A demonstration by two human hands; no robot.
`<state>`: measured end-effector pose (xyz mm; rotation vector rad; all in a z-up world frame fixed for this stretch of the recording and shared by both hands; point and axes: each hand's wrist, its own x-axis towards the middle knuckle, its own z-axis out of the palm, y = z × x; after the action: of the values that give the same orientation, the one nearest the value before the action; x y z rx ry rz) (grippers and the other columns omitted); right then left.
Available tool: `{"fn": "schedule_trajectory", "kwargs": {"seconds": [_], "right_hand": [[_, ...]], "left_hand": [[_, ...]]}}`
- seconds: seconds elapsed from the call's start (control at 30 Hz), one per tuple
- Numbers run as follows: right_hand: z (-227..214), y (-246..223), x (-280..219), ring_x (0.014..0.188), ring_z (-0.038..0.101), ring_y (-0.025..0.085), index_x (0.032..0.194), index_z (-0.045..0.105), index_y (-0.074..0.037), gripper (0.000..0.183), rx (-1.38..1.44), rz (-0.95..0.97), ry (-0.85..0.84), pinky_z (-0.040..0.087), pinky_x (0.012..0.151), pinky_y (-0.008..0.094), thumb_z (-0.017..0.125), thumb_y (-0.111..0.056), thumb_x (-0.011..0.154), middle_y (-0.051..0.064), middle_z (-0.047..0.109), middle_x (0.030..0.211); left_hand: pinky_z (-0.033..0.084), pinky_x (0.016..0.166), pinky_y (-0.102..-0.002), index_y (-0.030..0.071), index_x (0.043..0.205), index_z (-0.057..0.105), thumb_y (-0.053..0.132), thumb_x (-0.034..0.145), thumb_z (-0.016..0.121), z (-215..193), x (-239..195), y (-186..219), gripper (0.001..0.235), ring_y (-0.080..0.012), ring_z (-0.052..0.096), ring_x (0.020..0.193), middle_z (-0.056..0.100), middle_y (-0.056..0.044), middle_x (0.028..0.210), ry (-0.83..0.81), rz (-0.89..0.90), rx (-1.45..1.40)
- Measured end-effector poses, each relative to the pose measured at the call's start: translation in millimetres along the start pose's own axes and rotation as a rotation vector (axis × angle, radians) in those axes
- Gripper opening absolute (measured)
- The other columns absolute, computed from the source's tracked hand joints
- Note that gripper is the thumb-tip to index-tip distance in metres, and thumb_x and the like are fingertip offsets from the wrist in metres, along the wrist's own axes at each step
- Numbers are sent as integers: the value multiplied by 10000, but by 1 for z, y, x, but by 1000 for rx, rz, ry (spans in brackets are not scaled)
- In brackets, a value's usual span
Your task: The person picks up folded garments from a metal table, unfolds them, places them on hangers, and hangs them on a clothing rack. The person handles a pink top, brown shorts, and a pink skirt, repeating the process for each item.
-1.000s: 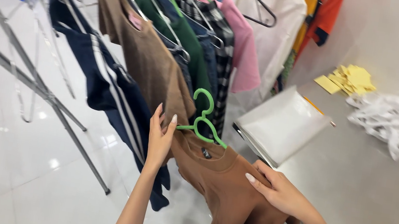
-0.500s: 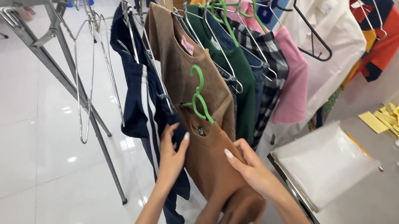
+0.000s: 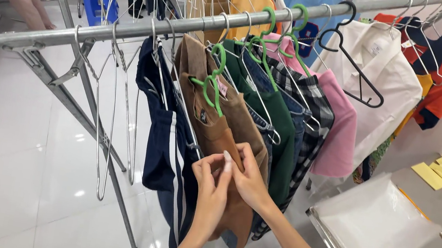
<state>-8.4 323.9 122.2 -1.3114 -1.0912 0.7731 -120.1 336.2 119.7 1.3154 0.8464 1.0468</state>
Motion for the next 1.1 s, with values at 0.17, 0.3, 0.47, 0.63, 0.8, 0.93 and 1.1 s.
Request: {"fn": "schedule_trajectory", "kwargs": {"seconds": [0.17, 0.3, 0.47, 0.63, 0.8, 0.93, 1.1], "right_hand": [[11, -20, 45, 784, 536, 75, 1058, 512, -110, 202, -1, -111, -16, 487, 761, 242, 548, -305, 1019, 5, 560, 896], [22, -4, 92, 651, 461, 76, 1021, 456, -128, 220, -85, -176, -19, 433, 611, 249, 538, -332, 1028, -5, 479, 826], [21, 37, 112, 744, 515, 94, 1057, 466, -122, 241, -177, -179, -4, 447, 721, 286, 513, -358, 1032, 2, 529, 892], [18, 41, 112, 859, 566, 128, 1099, 459, -108, 343, -276, -174, -23, 464, 811, 326, 461, -443, 1022, 20, 558, 994], [1, -13, 60, 1246, 559, 124, 1395, 446, -138, 557, -119, 181, -94, 446, 1087, 292, 478, -471, 949, 44, 568, 1284], [-16, 27, 32, 1163, 604, 267, 1335, 524, -89, 456, -287, 151, -47, 484, 1005, 405, 513, -354, 964, 143, 621, 1203], [-55, 93, 8, 845, 745, 409, 1181, 672, 62, 309, -825, 105, 79, 590, 687, 486, 546, -143, 988, 267, 735, 808]], "left_hand": [[173, 1244, -385, 224, 1583, 182, 498, 958, 372, 3, 6, 23, 708, -148, 116, 1568, 136, 10, 1679, -135, -45, 25], [138, 1257, -391, 314, 1609, -4, 591, 903, 322, 5, 21, 24, 825, -123, -6, 1589, -40, 89, 1728, -141, -193, -51], [81, 1260, -402, 308, 1608, -12, 617, 902, 266, 9, 38, 4, 819, -129, -49, 1588, -58, 81, 1726, -128, -184, -37], [59, 1261, -408, 304, 1602, -65, 654, 876, 266, 21, 42, -10, 871, -142, -63, 1586, -100, 66, 1721, -127, -198, -78], [59, 1261, -385, 230, 1606, 98, 504, 989, 262, 40, 33, -44, 695, -155, -38, 1586, 8, 13, 1723, 15, -4, -53], [84, 1256, -333, 131, 1602, 109, 588, 954, 214, 43, 18, -50, 800, -156, 82, 1574, 115, -46, 1707, -4, -112, -161], [15, 1255, -500, 155, 1642, 108, 662, 1023, 149, 47, 12, -76, 801, -325, -112, 1554, -114, -138, 1691, -85, -242, -116]]}}
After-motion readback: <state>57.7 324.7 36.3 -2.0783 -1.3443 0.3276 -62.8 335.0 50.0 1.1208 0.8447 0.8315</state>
